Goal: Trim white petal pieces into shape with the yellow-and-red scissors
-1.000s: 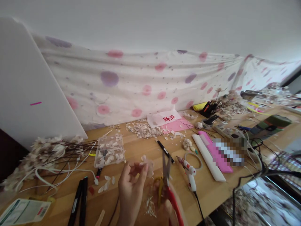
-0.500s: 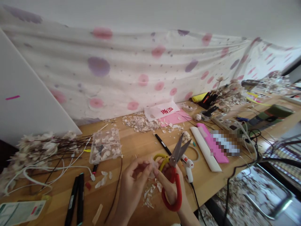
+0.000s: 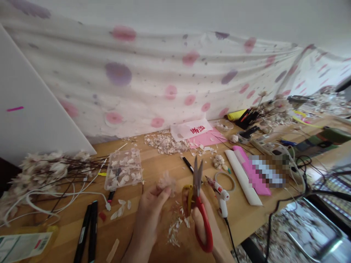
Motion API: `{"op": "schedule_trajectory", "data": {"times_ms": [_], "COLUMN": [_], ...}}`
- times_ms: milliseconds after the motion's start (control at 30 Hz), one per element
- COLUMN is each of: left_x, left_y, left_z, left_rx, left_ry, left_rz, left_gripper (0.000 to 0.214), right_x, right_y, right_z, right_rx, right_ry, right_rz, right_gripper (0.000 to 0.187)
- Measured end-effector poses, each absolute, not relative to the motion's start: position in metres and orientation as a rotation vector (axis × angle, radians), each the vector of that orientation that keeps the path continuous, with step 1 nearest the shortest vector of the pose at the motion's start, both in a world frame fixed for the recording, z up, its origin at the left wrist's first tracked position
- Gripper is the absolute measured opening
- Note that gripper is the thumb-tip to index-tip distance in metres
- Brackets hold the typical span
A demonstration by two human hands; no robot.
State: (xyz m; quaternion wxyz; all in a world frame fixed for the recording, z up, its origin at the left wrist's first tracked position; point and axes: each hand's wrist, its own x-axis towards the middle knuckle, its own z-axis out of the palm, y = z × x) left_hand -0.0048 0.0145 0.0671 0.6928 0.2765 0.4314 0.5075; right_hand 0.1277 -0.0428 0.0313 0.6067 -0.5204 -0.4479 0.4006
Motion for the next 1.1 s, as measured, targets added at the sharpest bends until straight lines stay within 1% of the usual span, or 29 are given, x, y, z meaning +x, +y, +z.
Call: {"op": "schedule_trajectory", "data": {"times_ms": [33, 67, 167, 233, 300, 467, 533, 567, 633, 667, 700, 733, 800, 833, 867, 1000, 1100], "left_x": [-0.005, -0.004, -0.001, 0.001, 0.003, 0.004, 0.004, 0.003, 0.003, 0.003, 0.003, 0.004, 0.004, 0.005, 0.005, 0.006, 0.007], "left_y": [0.016, 0.018, 0.016, 0.012, 0.007, 0.004, 0.005, 0.006, 0.008, 0.008, 0.009, 0.009, 0.009, 0.009, 0.009, 0.01, 0.011], "left_z": [0.067, 0.067, 0.066, 0.065, 0.064, 0.061, 0.059, 0.058, 0.057, 0.057, 0.057, 0.058, 0.059, 0.06, 0.061, 0.059, 0.059], "left_rx": [0.609, 0.611, 0.613, 0.613, 0.62, 0.654, 0.67, 0.68, 0.695, 0.694, 0.689, 0.685, 0.686, 0.69, 0.696, 0.686, 0.686], "left_ry": [0.974, 0.974, 0.933, 0.934, 0.957, 0.975, 0.991, 0.999, 1.004, 1.001, 0.999, 0.997, 1.004, 1.012, 1.015, 1.0, 1.0], "left_rz": [1.164, 1.187, 1.191, 1.143, 1.101, 1.136, 1.125, 1.127, 1.146, 1.151, 1.158, 1.163, 1.177, 1.182, 1.178, 1.161, 1.144], "left_gripper": [0.023, 0.024, 0.03, 0.032, 0.031, 0.025, 0.026, 0.026, 0.025, 0.024, 0.023, 0.023, 0.021, 0.02, 0.019, 0.021, 0.025], "right_x": [0.128, 0.128, 0.123, 0.119, 0.116, 0.116, 0.116, 0.116, 0.116, 0.116, 0.116, 0.116, 0.117, 0.118, 0.119, 0.124, 0.128], "right_y": [-0.048, -0.053, -0.062, -0.062, -0.06, -0.056, -0.056, -0.056, -0.056, -0.056, -0.056, -0.056, -0.057, -0.058, -0.058, -0.058, -0.057], "right_z": [0.027, 0.023, 0.017, 0.017, 0.019, 0.024, 0.027, 0.028, 0.029, 0.03, 0.03, 0.03, 0.031, 0.031, 0.031, 0.031, 0.028], "right_rx": [-1.201, -1.213, -1.236, -1.238, -1.231, -1.182, -1.178, -1.186, -1.218, -1.235, -1.252, -1.264, -1.255, -1.25, -1.255, -1.324, -1.363], "right_ry": [-1.083, -1.142, -1.279, -1.337, -1.385, -1.411, -1.395, -1.389, -1.386, -1.391, -1.393, -1.394, -1.402, -1.407, -1.409, -1.411, -1.422], "right_rz": [0.966, 0.999, 1.128, 1.145, 1.129, 1.137, 1.165, 1.182, 1.182, 1.173, 1.161, 1.145, 1.128, 1.126, 1.117, 1.049, 1.026], "right_gripper": [0.067, 0.073, 0.086, 0.095, 0.099, 0.109, 0.109, 0.103, 0.085, 0.079, 0.079, 0.082, 0.098, 0.103, 0.102, 0.089, 0.086]}}
